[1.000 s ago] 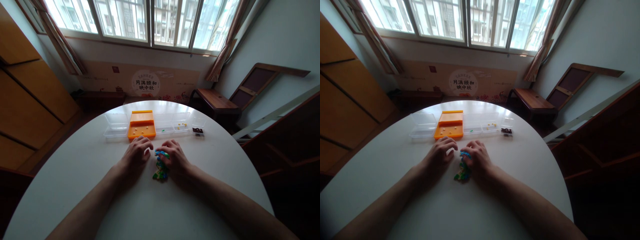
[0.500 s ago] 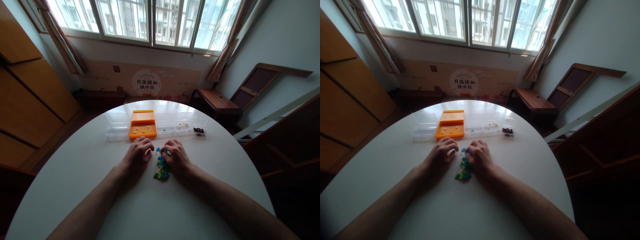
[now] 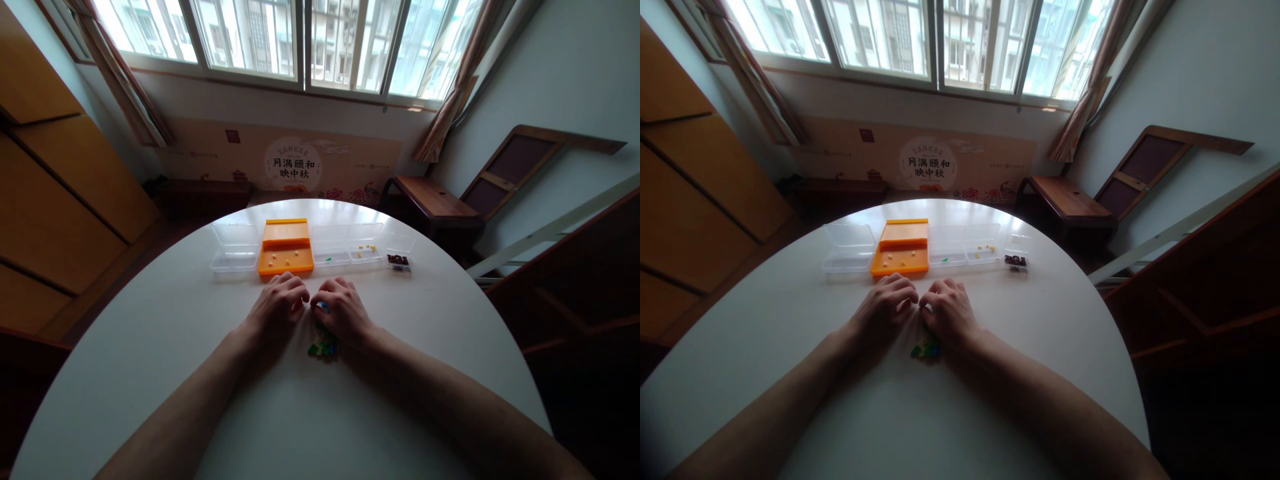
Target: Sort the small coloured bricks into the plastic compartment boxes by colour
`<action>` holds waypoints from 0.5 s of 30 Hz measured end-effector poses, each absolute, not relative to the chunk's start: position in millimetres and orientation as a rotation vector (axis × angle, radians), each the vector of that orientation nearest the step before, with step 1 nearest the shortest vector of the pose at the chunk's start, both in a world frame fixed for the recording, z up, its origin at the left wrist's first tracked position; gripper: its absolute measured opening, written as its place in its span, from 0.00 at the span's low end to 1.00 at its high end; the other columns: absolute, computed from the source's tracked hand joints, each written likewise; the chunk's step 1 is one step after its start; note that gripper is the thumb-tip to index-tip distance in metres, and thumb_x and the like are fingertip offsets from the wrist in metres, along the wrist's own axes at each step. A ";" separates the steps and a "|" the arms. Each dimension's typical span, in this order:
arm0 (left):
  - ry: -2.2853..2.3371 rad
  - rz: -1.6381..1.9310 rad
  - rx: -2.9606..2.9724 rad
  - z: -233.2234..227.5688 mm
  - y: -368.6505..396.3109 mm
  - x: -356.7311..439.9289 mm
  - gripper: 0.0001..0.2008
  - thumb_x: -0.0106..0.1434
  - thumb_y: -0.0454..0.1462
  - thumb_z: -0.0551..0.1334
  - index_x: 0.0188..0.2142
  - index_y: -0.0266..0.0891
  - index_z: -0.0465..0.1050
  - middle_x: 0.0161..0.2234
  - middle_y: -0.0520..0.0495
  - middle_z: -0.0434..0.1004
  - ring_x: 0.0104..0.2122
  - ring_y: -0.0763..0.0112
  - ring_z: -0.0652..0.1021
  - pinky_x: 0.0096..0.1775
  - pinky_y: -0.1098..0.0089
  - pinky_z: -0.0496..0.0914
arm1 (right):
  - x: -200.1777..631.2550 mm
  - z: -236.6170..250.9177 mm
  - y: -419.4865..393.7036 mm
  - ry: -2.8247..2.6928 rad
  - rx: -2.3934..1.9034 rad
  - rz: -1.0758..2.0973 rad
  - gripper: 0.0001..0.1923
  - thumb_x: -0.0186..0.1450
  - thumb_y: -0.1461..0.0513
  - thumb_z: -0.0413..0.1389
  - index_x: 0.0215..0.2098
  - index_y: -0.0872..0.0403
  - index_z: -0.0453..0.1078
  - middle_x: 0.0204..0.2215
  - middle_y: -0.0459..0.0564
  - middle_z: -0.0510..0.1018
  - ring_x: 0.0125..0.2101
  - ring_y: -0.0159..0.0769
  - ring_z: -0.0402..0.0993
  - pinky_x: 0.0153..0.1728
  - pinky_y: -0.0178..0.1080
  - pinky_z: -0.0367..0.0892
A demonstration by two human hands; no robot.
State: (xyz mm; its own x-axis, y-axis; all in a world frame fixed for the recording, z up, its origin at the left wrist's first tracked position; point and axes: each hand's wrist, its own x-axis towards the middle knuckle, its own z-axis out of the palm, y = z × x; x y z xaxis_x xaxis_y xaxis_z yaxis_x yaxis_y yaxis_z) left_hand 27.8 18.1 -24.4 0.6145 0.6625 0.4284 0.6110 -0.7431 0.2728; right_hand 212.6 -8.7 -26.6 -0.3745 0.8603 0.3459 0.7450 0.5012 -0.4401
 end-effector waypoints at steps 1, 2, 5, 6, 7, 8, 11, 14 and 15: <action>1.078 0.787 2.731 -24.2 18.2 27.7 0.07 0.56 0.27 0.57 0.28 0.39 0.71 0.31 0.48 0.74 0.34 0.68 0.70 0.38 0.67 0.66 | 212.7 -27.2 -8.3 -2.215 -1.319 0.282 0.03 0.60 0.64 0.60 0.31 0.51 0.77 0.33 0.49 0.75 0.40 0.40 0.65 0.44 0.43 0.59; 1.076 0.788 2.731 -23.9 18.0 27.7 0.07 0.56 0.27 0.57 0.28 0.39 0.71 0.31 0.48 0.74 0.34 0.68 0.70 0.38 0.67 0.66 | 212.9 -27.6 -7.9 -2.216 -1.327 0.285 0.03 0.60 0.64 0.60 0.31 0.51 0.76 0.33 0.49 0.75 0.40 0.40 0.65 0.44 0.43 0.59; 1.071 0.795 2.737 -22.2 17.1 27.9 0.08 0.56 0.26 0.57 0.29 0.39 0.71 0.31 0.48 0.74 0.34 0.68 0.70 0.38 0.67 0.66 | 214.0 -27.0 -7.2 -2.216 -1.358 0.316 0.03 0.60 0.65 0.59 0.32 0.52 0.76 0.34 0.49 0.75 0.40 0.39 0.66 0.44 0.43 0.58; 1.070 0.799 2.738 -21.7 16.7 28.1 0.08 0.56 0.26 0.57 0.29 0.39 0.71 0.31 0.48 0.74 0.34 0.68 0.70 0.38 0.67 0.66 | 214.3 -26.1 -7.4 -2.217 -1.368 0.327 0.04 0.60 0.65 0.58 0.32 0.53 0.75 0.34 0.49 0.75 0.40 0.39 0.66 0.44 0.43 0.58; 1.068 0.804 2.737 -21.3 16.4 28.2 0.08 0.56 0.26 0.57 0.28 0.39 0.71 0.31 0.48 0.74 0.34 0.68 0.70 0.37 0.67 0.66 | 214.5 -25.0 -7.9 -2.220 -1.379 0.335 0.04 0.60 0.65 0.58 0.33 0.53 0.75 0.35 0.49 0.75 0.41 0.39 0.66 0.44 0.43 0.58; 1.066 0.809 2.736 -21.0 16.1 28.3 0.08 0.56 0.26 0.57 0.28 0.39 0.71 0.31 0.48 0.74 0.34 0.68 0.70 0.37 0.67 0.66 | 214.7 -23.8 -8.6 -2.223 -1.390 0.338 0.04 0.61 0.66 0.57 0.33 0.54 0.75 0.35 0.50 0.75 0.41 0.40 0.66 0.44 0.43 0.58; 1.062 0.818 2.732 -20.7 15.7 28.5 0.08 0.56 0.26 0.57 0.28 0.39 0.71 0.31 0.48 0.74 0.33 0.68 0.70 0.37 0.68 0.66 | 214.9 -21.1 -10.9 -2.232 -1.423 0.315 0.05 0.61 0.65 0.56 0.34 0.54 0.75 0.36 0.51 0.74 0.42 0.40 0.65 0.44 0.43 0.57; 1.066 0.812 2.742 -21.1 15.6 28.6 0.07 0.57 0.27 0.58 0.28 0.39 0.71 0.31 0.48 0.73 0.34 0.68 0.69 0.36 0.68 0.65 | 214.7 -21.8 -11.4 -2.229 -1.428 0.275 0.05 0.61 0.64 0.57 0.35 0.53 0.75 0.37 0.51 0.74 0.42 0.41 0.65 0.44 0.44 0.57; 1.068 0.810 2.748 -21.3 15.7 28.6 0.07 0.57 0.27 0.58 0.28 0.39 0.71 0.31 0.48 0.73 0.34 0.68 0.69 0.36 0.68 0.65 | 214.6 -22.6 -11.0 -2.226 -1.425 0.272 0.05 0.60 0.63 0.58 0.35 0.53 0.75 0.37 0.51 0.73 0.42 0.41 0.65 0.44 0.44 0.57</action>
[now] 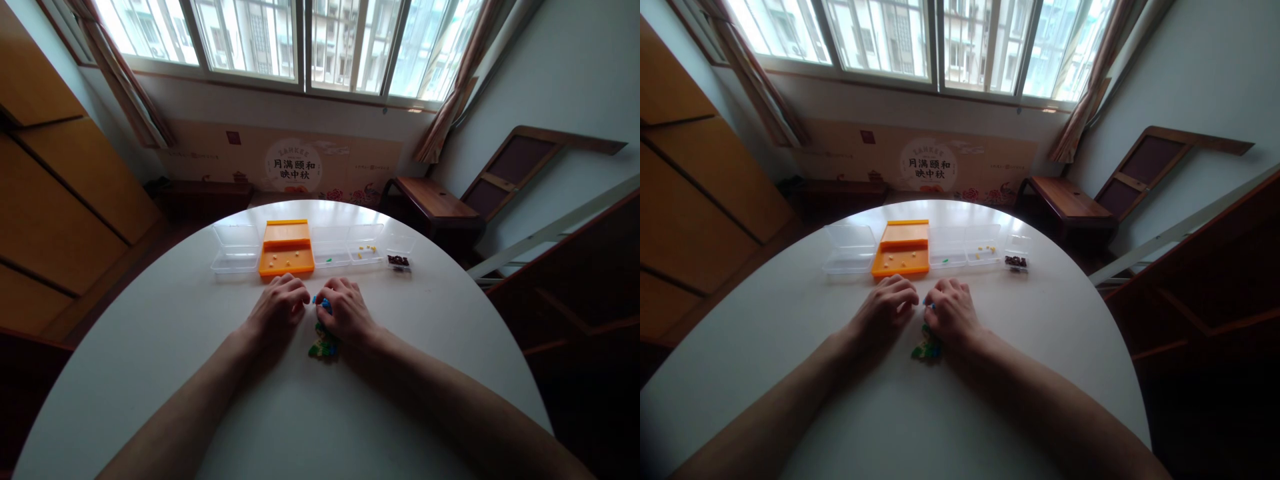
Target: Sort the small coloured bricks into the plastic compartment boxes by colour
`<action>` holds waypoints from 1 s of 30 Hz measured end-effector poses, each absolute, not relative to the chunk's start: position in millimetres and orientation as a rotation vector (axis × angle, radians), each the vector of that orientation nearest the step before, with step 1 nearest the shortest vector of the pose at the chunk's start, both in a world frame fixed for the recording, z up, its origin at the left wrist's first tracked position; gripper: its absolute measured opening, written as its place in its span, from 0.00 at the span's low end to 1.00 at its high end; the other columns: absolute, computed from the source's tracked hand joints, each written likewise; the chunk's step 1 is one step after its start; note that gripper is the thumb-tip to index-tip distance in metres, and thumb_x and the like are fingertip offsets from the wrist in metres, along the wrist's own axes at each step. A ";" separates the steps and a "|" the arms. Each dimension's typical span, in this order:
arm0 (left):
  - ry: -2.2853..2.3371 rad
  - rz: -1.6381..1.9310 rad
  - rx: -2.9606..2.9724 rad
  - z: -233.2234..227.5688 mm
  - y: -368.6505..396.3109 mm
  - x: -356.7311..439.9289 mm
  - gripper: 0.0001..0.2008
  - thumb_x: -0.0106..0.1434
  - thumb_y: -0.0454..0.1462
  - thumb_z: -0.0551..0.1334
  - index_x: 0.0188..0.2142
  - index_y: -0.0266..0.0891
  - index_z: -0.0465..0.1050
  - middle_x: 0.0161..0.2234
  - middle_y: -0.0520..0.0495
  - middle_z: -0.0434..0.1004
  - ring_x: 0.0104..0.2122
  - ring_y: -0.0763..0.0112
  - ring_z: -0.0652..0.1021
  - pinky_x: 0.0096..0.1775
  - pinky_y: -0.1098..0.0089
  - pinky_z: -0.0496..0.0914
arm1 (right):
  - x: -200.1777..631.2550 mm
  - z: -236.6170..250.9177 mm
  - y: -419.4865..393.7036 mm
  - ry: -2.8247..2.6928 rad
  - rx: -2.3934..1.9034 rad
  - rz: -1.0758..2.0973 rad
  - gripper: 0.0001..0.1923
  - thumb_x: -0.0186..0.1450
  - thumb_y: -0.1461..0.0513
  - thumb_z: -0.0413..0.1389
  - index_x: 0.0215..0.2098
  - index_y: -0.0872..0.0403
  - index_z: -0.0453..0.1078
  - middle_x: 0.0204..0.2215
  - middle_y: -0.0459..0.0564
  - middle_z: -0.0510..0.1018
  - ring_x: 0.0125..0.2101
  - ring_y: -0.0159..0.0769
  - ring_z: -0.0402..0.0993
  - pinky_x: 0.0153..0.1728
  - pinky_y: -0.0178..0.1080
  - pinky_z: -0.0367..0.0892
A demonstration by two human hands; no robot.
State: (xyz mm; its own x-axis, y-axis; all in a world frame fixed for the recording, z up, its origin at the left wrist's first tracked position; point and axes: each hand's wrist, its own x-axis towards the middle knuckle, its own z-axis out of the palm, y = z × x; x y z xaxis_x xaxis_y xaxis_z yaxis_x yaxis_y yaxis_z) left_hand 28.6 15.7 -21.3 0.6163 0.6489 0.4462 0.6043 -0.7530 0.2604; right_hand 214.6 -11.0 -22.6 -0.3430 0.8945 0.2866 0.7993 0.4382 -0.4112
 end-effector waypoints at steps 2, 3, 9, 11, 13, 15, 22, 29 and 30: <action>1.067 0.812 2.757 -22.1 15.9 28.5 0.07 0.56 0.27 0.58 0.28 0.39 0.71 0.31 0.48 0.73 0.34 0.68 0.69 0.36 0.68 0.65 | 214.3 -24.2 -9.8 -2.216 -1.428 0.291 0.05 0.60 0.62 0.58 0.34 0.53 0.75 0.36 0.50 0.73 0.42 0.41 0.65 0.44 0.43 0.57; 1.066 0.814 2.760 -22.5 16.0 28.4 0.07 0.56 0.27 0.58 0.27 0.39 0.70 0.31 0.48 0.73 0.33 0.68 0.69 0.36 0.68 0.65 | 214.1 -24.8 -9.4 -2.210 -1.435 0.308 0.04 0.60 0.62 0.58 0.34 0.53 0.74 0.36 0.50 0.73 0.42 0.40 0.65 0.44 0.43 0.57; 1.032 0.856 2.781 -23.2 16.6 28.6 0.08 0.57 0.27 0.57 0.28 0.39 0.71 0.30 0.48 0.73 0.33 0.69 0.70 0.36 0.68 0.66 | 215.0 -24.4 -8.8 -2.177 -1.414 0.422 0.03 0.61 0.63 0.56 0.32 0.54 0.72 0.36 0.50 0.73 0.41 0.40 0.66 0.45 0.44 0.57; 1.022 0.920 2.799 -22.2 16.4 29.4 0.08 0.59 0.27 0.57 0.30 0.39 0.71 0.31 0.48 0.74 0.33 0.69 0.70 0.36 0.68 0.67 | 216.7 -24.5 -6.7 -2.088 -1.373 0.496 0.03 0.62 0.63 0.56 0.33 0.54 0.72 0.37 0.49 0.72 0.42 0.40 0.66 0.46 0.45 0.57; 1.011 0.987 2.818 -20.8 15.7 30.7 0.07 0.61 0.29 0.57 0.32 0.40 0.71 0.31 0.48 0.74 0.33 0.68 0.71 0.37 0.67 0.67 | 218.6 -25.2 -2.9 -1.951 -1.324 0.598 0.03 0.62 0.63 0.56 0.33 0.53 0.71 0.36 0.49 0.71 0.42 0.39 0.66 0.46 0.44 0.59; 1.000 1.030 2.838 -19.1 14.7 32.6 0.05 0.62 0.31 0.57 0.33 0.40 0.71 0.32 0.48 0.75 0.34 0.68 0.71 0.38 0.66 0.67 | 220.2 -26.2 1.2 -1.819 -1.266 0.686 0.03 0.62 0.63 0.55 0.31 0.53 0.70 0.34 0.48 0.70 0.39 0.37 0.67 0.43 0.41 0.61; 0.991 1.244 2.925 -14.9 12.4 38.7 0.03 0.63 0.37 0.62 0.33 0.40 0.71 0.31 0.49 0.75 0.33 0.68 0.70 0.37 0.67 0.65 | 219.1 -28.2 3.3 -1.732 -1.152 0.704 0.03 0.62 0.61 0.56 0.31 0.53 0.71 0.34 0.48 0.71 0.40 0.38 0.67 0.44 0.41 0.62; 0.999 1.311 2.929 -11.1 11.3 39.2 0.06 0.64 0.36 0.61 0.29 0.39 0.70 0.28 0.50 0.74 0.31 0.70 0.70 0.36 0.68 0.64 | 217.9 -30.6 1.0 -1.751 -1.119 0.694 0.04 0.62 0.62 0.57 0.32 0.52 0.73 0.34 0.48 0.73 0.41 0.38 0.68 0.46 0.42 0.63; 1.002 1.306 2.930 -11.1 11.3 39.1 0.06 0.64 0.36 0.61 0.29 0.40 0.70 0.28 0.50 0.74 0.31 0.70 0.69 0.36 0.68 0.64 | 218.0 -30.9 1.2 -1.751 -1.118 0.689 0.04 0.62 0.62 0.57 0.32 0.52 0.74 0.34 0.48 0.73 0.41 0.38 0.69 0.46 0.42 0.63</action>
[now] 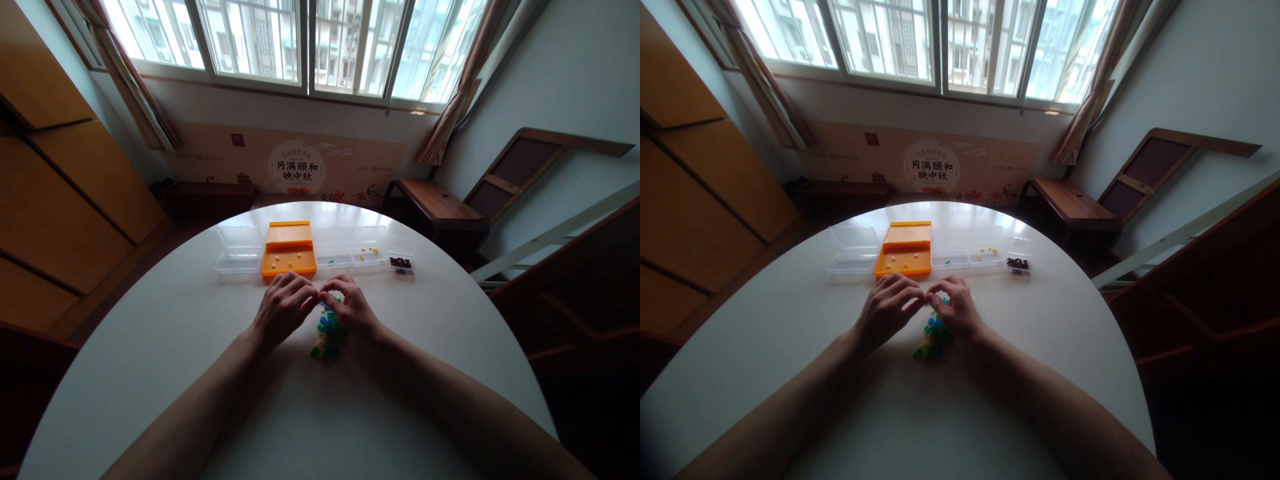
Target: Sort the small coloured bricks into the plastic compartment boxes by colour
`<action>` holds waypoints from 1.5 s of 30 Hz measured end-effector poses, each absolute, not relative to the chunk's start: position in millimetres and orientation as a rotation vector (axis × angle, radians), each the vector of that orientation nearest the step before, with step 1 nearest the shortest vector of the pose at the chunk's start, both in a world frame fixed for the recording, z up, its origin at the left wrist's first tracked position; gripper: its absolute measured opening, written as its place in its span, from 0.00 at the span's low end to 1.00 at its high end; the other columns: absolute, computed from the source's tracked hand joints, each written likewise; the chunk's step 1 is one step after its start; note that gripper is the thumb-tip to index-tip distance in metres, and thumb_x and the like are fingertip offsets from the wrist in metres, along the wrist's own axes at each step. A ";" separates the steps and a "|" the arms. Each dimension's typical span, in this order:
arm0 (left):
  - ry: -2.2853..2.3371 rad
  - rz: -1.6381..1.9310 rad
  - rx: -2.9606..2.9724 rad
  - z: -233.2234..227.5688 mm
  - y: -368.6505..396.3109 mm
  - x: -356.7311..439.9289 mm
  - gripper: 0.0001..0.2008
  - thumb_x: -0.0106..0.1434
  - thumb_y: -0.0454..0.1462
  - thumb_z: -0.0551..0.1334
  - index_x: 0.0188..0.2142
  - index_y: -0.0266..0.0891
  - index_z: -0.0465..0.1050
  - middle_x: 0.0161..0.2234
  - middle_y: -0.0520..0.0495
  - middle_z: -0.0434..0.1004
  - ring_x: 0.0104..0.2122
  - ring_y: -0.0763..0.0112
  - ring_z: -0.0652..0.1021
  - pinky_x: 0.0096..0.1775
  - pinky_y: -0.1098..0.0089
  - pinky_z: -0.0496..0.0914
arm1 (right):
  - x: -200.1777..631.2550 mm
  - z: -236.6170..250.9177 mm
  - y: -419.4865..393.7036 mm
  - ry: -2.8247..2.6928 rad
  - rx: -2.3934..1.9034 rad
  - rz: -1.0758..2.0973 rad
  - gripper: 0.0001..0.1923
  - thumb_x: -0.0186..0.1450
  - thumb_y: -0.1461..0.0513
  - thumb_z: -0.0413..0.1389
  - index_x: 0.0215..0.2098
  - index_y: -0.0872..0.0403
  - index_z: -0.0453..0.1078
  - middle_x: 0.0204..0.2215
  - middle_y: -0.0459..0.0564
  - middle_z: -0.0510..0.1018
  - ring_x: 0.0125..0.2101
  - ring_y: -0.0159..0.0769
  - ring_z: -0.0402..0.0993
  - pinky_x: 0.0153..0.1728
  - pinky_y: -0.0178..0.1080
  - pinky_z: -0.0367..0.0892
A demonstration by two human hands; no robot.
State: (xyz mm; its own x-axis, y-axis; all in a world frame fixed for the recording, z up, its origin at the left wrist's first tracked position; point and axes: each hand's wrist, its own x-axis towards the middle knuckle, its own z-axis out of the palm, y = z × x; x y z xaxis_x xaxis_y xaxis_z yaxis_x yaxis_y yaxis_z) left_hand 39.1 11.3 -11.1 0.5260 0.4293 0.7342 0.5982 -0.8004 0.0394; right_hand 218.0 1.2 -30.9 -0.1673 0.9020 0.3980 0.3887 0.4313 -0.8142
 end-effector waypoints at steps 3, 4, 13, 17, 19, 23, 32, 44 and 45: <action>-0.896 -1.110 -2.550 -12.0 12.0 38.5 0.06 0.64 0.36 0.61 0.30 0.40 0.71 0.28 0.50 0.74 0.32 0.70 0.70 0.36 0.68 0.64 | 218.6 -30.5 0.7 -1.749 -1.115 0.666 0.05 0.62 0.63 0.57 0.32 0.51 0.75 0.34 0.49 0.74 0.41 0.38 0.69 0.46 0.42 0.63; -0.907 -1.097 -2.552 -12.3 12.3 38.2 0.06 0.64 0.36 0.60 0.30 0.40 0.71 0.29 0.50 0.74 0.32 0.69 0.70 0.36 0.68 0.64 | 218.8 -30.0 0.1 -1.747 -1.115 0.656 0.05 0.62 0.63 0.57 0.32 0.51 0.76 0.34 0.48 0.74 0.41 0.38 0.69 0.46 0.42 0.63; -0.914 -1.074 -2.559 -10.5 15.8 37.0 0.05 0.64 0.35 0.60 0.32 0.40 0.72 0.29 0.49 0.75 0.32 0.69 0.71 0.37 0.67 0.66 | 220.6 -28.4 -7.8 -1.781 -1.179 0.506 0.08 0.61 0.66 0.57 0.34 0.50 0.77 0.33 0.48 0.75 0.40 0.39 0.68 0.47 0.43 0.62; -0.961 -1.142 -2.499 -6.8 22.4 32.7 0.04 0.63 0.34 0.61 0.31 0.40 0.73 0.30 0.49 0.76 0.33 0.68 0.71 0.38 0.66 0.67 | 219.9 -28.0 -7.6 -1.775 -1.237 0.485 0.08 0.61 0.66 0.56 0.33 0.51 0.77 0.33 0.48 0.75 0.40 0.39 0.68 0.45 0.42 0.62; -1.035 -1.194 -2.437 -4.8 27.4 28.7 0.04 0.63 0.35 0.61 0.31 0.40 0.74 0.29 0.49 0.76 0.33 0.68 0.71 0.38 0.66 0.68 | 219.2 -26.8 -7.4 -1.760 -1.269 0.488 0.08 0.60 0.67 0.56 0.33 0.51 0.77 0.32 0.48 0.75 0.39 0.39 0.68 0.45 0.42 0.63; -1.237 -1.236 -2.290 -2.8 39.6 20.1 0.06 0.63 0.36 0.60 0.32 0.39 0.76 0.30 0.48 0.77 0.33 0.66 0.72 0.39 0.64 0.69 | 218.7 -25.6 -7.8 -1.762 -1.282 0.490 0.08 0.60 0.67 0.56 0.32 0.51 0.77 0.32 0.48 0.75 0.39 0.39 0.68 0.45 0.42 0.63; -1.521 -1.273 -2.045 -5.0 65.0 19.8 0.12 0.64 0.41 0.58 0.32 0.39 0.77 0.29 0.46 0.78 0.31 0.62 0.72 0.36 0.61 0.66 | 220.6 -28.0 -7.2 -1.794 -1.287 0.497 0.06 0.59 0.66 0.59 0.31 0.50 0.77 0.33 0.49 0.76 0.39 0.39 0.68 0.45 0.43 0.62; -1.496 -1.405 -2.150 -9.9 42.1 22.3 0.09 0.64 0.39 0.59 0.30 0.38 0.75 0.29 0.47 0.77 0.32 0.64 0.73 0.39 0.63 0.69 | 217.4 -27.6 -9.9 -1.861 -1.289 0.394 0.06 0.58 0.67 0.58 0.30 0.51 0.77 0.31 0.48 0.75 0.38 0.39 0.67 0.45 0.43 0.60; -1.469 -1.408 -2.187 -9.8 40.1 23.2 0.09 0.64 0.38 0.59 0.31 0.38 0.75 0.30 0.48 0.77 0.33 0.64 0.73 0.39 0.64 0.69 | 218.2 -27.2 -10.0 -1.866 -1.287 0.397 0.06 0.58 0.67 0.58 0.30 0.51 0.76 0.31 0.48 0.75 0.37 0.39 0.67 0.45 0.43 0.60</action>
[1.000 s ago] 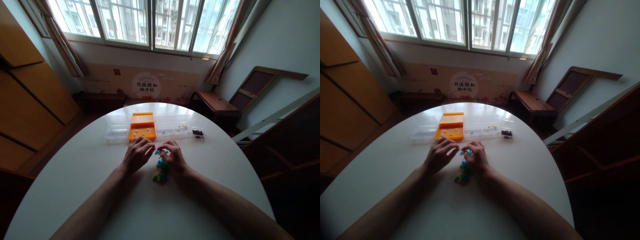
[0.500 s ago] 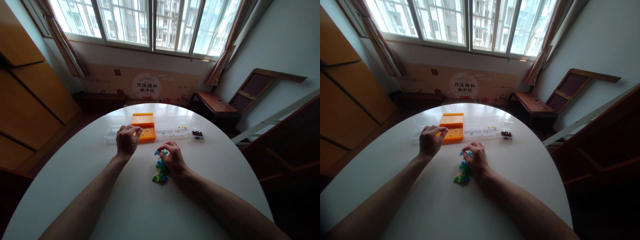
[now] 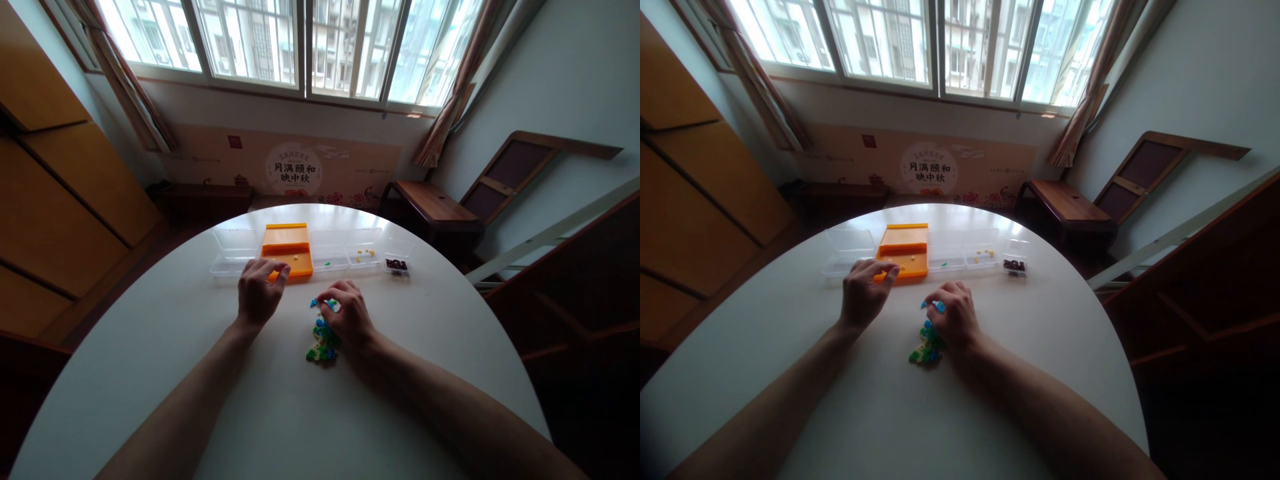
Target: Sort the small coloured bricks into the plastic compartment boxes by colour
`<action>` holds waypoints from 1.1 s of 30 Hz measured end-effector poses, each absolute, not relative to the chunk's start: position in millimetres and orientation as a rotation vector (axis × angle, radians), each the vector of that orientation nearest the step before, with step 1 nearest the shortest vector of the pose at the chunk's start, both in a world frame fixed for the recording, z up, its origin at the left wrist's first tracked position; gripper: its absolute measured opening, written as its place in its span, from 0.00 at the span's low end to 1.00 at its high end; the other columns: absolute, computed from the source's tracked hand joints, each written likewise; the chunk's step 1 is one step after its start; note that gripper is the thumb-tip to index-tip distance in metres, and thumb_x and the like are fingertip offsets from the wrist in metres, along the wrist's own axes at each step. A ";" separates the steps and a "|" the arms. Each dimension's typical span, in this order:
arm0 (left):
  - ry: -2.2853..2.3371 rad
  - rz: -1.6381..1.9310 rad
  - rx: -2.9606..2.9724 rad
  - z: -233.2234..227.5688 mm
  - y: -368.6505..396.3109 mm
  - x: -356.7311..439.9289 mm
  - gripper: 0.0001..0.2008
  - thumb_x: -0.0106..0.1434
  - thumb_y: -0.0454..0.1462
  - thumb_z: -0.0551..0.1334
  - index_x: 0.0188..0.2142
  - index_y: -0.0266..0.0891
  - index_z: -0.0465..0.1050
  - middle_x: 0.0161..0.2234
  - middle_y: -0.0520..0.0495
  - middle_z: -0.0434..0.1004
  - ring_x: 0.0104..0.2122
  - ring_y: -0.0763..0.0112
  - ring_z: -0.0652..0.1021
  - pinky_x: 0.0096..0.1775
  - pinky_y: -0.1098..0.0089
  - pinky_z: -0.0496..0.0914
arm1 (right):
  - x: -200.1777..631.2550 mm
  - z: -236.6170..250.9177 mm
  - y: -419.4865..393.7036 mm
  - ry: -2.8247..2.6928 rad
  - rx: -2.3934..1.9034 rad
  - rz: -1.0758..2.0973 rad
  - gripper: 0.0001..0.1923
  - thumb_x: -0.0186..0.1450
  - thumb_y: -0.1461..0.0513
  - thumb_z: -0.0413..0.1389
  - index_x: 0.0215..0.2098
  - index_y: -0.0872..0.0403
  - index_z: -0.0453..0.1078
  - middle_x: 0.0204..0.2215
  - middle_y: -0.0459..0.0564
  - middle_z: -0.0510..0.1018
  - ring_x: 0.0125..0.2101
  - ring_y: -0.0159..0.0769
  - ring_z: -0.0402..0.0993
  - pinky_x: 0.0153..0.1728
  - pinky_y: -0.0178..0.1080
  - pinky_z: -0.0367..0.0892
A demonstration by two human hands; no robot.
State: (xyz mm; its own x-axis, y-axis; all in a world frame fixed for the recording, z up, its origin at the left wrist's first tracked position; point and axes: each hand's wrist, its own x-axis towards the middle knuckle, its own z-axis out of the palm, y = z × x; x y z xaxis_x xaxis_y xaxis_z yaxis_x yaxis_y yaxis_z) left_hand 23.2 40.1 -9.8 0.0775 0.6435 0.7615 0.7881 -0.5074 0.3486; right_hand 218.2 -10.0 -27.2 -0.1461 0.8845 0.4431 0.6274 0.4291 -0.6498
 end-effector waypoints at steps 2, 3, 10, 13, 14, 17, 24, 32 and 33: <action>-1.425 -1.402 -2.250 -10.3 36.6 24.7 0.07 0.63 0.37 0.59 0.32 0.39 0.75 0.30 0.48 0.77 0.34 0.65 0.73 0.40 0.64 0.70 | 220.2 -26.4 -10.2 -1.901 -1.291 0.403 0.06 0.57 0.67 0.58 0.30 0.52 0.76 0.30 0.48 0.75 0.37 0.39 0.68 0.45 0.43 0.60; -1.407 -1.397 -2.275 -10.9 35.3 25.3 0.07 0.63 0.37 0.59 0.33 0.39 0.75 0.31 0.47 0.77 0.34 0.65 0.73 0.40 0.64 0.70 | 221.2 -26.1 -10.4 -1.927 -1.299 0.406 0.06 0.56 0.67 0.58 0.29 0.52 0.76 0.29 0.48 0.74 0.36 0.38 0.68 0.45 0.44 0.60; -1.314 -1.406 -2.362 -15.0 31.5 29.6 0.06 0.63 0.35 0.59 0.32 0.39 0.75 0.30 0.47 0.76 0.33 0.66 0.72 0.39 0.63 0.70 | 222.0 -23.8 -11.0 -2.040 -1.366 0.451 0.05 0.56 0.66 0.59 0.27 0.52 0.77 0.28 0.47 0.74 0.34 0.38 0.70 0.43 0.43 0.60; -1.258 -1.399 -2.394 -15.2 31.0 32.5 0.06 0.62 0.34 0.60 0.31 0.39 0.75 0.29 0.47 0.76 0.33 0.66 0.72 0.39 0.64 0.70 | 219.5 -22.2 -10.9 -2.034 -1.416 0.499 0.04 0.56 0.66 0.59 0.27 0.51 0.76 0.28 0.47 0.75 0.35 0.37 0.70 0.43 0.42 0.60; -1.239 -1.395 -2.408 -15.3 30.8 33.4 0.05 0.62 0.34 0.60 0.31 0.39 0.74 0.29 0.47 0.76 0.33 0.66 0.73 0.39 0.64 0.70 | 218.9 -21.9 -10.9 -2.039 -1.432 0.510 0.04 0.57 0.66 0.59 0.27 0.51 0.76 0.29 0.47 0.75 0.35 0.37 0.70 0.42 0.42 0.59; -1.169 -1.378 -2.462 -15.8 30.1 35.1 0.05 0.62 0.33 0.60 0.31 0.39 0.74 0.29 0.48 0.76 0.34 0.66 0.73 0.39 0.64 0.70 | 218.4 -22.6 -10.3 -2.057 -1.436 0.513 0.04 0.59 0.65 0.58 0.29 0.52 0.75 0.31 0.47 0.76 0.35 0.37 0.70 0.43 0.43 0.59; -1.020 -1.151 -2.678 -15.3 22.9 39.5 0.04 0.61 0.34 0.61 0.35 0.41 0.75 0.32 0.46 0.77 0.35 0.66 0.73 0.39 0.63 0.69 | 223.6 -28.7 -2.6 -1.750 -1.290 0.593 0.05 0.63 0.62 0.55 0.31 0.54 0.73 0.29 0.47 0.72 0.31 0.34 0.68 0.36 0.37 0.63; -0.881 -0.981 -2.632 -11.9 17.0 50.4 0.08 0.65 0.37 0.59 0.28 0.40 0.71 0.28 0.48 0.74 0.32 0.68 0.70 0.36 0.66 0.65 | 222.2 -26.7 -3.3 -1.704 -1.227 0.611 0.06 0.62 0.62 0.54 0.30 0.54 0.72 0.28 0.47 0.72 0.30 0.33 0.67 0.35 0.36 0.64; -0.879 -0.986 -2.607 -11.8 17.2 50.5 0.09 0.65 0.37 0.58 0.28 0.40 0.71 0.28 0.48 0.74 0.31 0.68 0.70 0.36 0.66 0.64 | 222.0 -26.5 -3.5 -1.710 -1.225 0.612 0.06 0.62 0.62 0.55 0.30 0.54 0.72 0.28 0.47 0.72 0.30 0.33 0.67 0.35 0.37 0.64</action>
